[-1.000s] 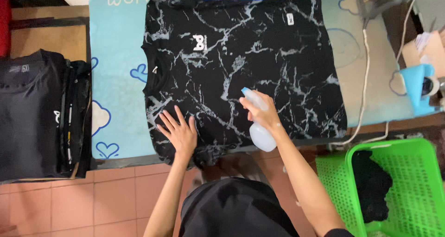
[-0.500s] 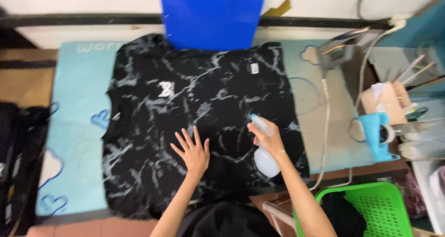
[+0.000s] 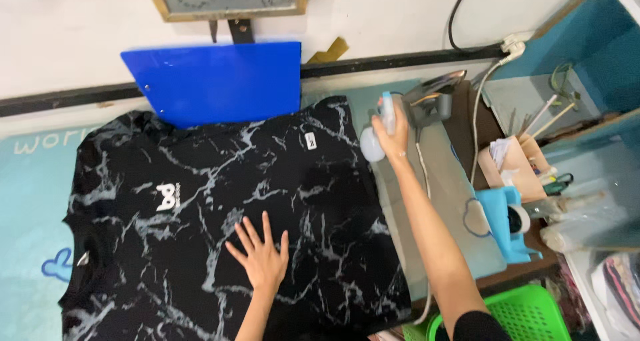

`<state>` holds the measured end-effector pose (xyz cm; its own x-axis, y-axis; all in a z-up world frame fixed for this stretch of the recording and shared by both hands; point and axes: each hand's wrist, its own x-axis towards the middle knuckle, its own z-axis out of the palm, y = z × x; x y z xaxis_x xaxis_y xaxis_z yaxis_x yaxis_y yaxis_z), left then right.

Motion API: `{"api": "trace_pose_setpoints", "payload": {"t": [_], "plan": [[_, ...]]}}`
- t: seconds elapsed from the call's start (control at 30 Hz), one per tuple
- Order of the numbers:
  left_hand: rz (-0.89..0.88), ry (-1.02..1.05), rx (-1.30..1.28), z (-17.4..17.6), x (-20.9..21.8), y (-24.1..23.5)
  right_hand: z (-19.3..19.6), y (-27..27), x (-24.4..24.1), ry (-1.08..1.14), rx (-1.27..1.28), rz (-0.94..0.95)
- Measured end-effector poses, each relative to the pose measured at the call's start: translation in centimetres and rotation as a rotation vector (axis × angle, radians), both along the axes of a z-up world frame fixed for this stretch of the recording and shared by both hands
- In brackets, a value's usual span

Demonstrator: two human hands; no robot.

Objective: The person irons a black t-shirt on a patterned ironing board, first smoothing the fabric by hand and spraying it with water before pressing it with a steam iron.

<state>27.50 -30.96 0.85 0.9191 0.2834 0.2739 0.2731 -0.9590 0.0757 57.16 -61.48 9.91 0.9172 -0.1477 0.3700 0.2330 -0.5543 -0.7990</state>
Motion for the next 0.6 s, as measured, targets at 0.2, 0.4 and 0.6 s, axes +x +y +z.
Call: {"api": "trace_pose_setpoints", "payload": {"t": [0.2, 0.4, 0.6], "plan": [[0.02, 0.049, 0.04, 0.6, 0.8, -0.4, 0.3, 0.7, 8.8, -0.162, 0.03, -0.032], [0.01, 0.077, 0.017, 0.8, 1.2, -0.5, -1.5, 0.7, 12.2, -0.19, 0.152, -0.07], [-0.003, 0.092, 0.014, 1.0, 1.4, -0.7, -7.7, -1.8, 5.4, 0.016, 0.494, -0.079]]}}
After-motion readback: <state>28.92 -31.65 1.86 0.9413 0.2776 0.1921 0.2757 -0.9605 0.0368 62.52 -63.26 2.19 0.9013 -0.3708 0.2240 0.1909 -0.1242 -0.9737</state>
